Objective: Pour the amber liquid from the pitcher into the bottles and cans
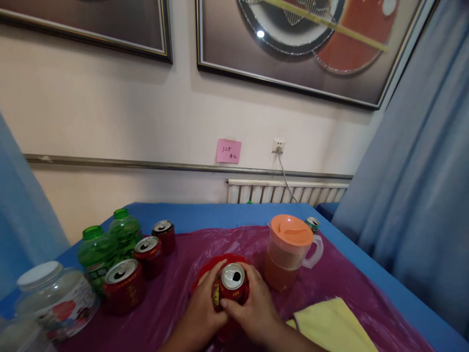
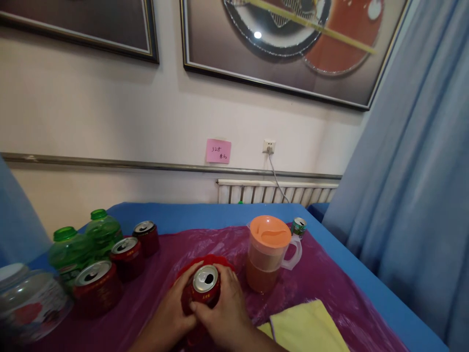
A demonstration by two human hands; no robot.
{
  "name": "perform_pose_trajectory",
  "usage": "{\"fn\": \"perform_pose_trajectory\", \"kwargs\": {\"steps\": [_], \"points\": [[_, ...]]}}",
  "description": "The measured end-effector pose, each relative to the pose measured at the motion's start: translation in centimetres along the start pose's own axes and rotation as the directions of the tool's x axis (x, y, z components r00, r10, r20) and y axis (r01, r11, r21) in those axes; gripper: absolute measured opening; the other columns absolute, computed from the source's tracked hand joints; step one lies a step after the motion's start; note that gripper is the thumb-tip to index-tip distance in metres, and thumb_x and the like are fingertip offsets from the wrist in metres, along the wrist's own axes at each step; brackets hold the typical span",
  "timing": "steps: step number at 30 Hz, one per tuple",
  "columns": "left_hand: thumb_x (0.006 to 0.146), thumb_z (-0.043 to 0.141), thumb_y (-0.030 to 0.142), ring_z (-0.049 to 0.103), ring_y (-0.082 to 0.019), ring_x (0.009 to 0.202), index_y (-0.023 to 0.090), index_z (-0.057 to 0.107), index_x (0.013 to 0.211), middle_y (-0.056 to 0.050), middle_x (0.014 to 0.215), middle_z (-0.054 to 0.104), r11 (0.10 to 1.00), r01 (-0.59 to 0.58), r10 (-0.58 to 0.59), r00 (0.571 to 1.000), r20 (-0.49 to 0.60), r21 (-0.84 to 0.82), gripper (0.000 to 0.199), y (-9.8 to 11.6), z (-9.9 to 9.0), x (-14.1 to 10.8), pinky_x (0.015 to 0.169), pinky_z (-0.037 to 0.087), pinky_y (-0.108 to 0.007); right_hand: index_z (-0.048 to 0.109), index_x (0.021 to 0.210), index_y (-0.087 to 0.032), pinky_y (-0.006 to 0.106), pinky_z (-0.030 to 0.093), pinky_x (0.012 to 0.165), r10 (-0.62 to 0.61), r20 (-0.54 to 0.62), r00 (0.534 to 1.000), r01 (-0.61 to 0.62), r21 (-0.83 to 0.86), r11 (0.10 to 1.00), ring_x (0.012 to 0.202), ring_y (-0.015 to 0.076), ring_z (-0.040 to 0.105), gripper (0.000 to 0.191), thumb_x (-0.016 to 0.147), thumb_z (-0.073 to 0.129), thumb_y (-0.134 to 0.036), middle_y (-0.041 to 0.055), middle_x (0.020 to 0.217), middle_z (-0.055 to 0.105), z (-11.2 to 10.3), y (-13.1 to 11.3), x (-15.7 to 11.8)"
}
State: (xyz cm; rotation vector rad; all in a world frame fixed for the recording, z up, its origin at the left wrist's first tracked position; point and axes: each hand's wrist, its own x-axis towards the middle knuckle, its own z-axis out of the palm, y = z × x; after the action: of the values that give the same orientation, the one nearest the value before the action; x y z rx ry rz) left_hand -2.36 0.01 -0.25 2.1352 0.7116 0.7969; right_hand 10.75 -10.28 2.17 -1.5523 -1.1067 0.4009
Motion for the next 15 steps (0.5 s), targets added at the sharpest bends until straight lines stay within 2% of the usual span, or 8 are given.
{"fn": "perform_pose_trajectory", "kwargs": {"steps": [4, 7, 11, 15], "points": [[0.063, 0.083, 0.039, 0.057, -0.034, 0.133, 0.031, 0.045, 0.147, -0.008, 0.148, 0.058, 0.996, -0.049, 0.054, 0.997, 0.061, -0.074, 0.093, -1.0, -0.1, 0.1, 0.113, 0.048, -0.047, 0.064, 0.118, -0.023, 0.043, 0.051, 0.099, -0.035, -0.022, 0.999, 0.035, 0.040, 0.999, 0.110, 0.0299, 0.065, 0.060, 0.061, 0.080, -0.017, 0.0064, 0.116, 0.070, -1.5, -0.7, 0.1], [0.060, 0.086, 0.052, 0.058, -0.037, 0.132, 0.033, 0.046, 0.147, -0.008, 0.149, 0.057, 0.988, -0.059, 0.066, 0.997, 0.047, -0.144, 0.097, -1.4, -0.2, 0.2, 0.110, 0.050, -0.048, 0.063, 0.120, -0.024, 0.042, 0.053, 0.097, -0.067, -0.064, 0.996, 0.071, 0.057, 0.996, 0.108, 0.0290, 0.066, 0.060, 0.063, 0.082, -0.022, 0.0062, 0.115, 0.071, -3.9, -0.9, -0.3], [0.077, 0.072, 0.058, 0.062, -0.033, 0.130, 0.033, 0.047, 0.145, -0.007, 0.147, 0.060, 0.991, -0.019, 0.015, 0.999, -0.032, -0.130, 0.077, -2.2, -0.4, 0.5, 0.107, 0.054, -0.045, 0.064, 0.120, -0.024, 0.042, 0.055, 0.095, -0.074, -0.174, 0.982, 0.078, 0.020, 0.997, 0.107, 0.0302, 0.068, 0.061, 0.063, 0.084, -0.027, 0.0076, 0.116, 0.073, -8.7, 0.2, -1.9], [0.081, 0.067, 0.056, 0.065, -0.031, 0.125, 0.036, 0.052, 0.139, -0.002, 0.135, 0.070, 1.000, -0.012, 0.014, 0.996, -0.087, 0.019, 0.063, -3.6, -0.7, 1.2, 0.105, 0.056, -0.045, 0.066, 0.120, -0.023, 0.041, 0.058, 0.090, -0.003, -0.252, 0.968, -0.005, -0.032, 0.999, 0.104, 0.0313, 0.071, 0.057, 0.067, 0.083, -0.035, 0.0085, 0.114, 0.075, -14.8, 2.3, -3.8]]}}
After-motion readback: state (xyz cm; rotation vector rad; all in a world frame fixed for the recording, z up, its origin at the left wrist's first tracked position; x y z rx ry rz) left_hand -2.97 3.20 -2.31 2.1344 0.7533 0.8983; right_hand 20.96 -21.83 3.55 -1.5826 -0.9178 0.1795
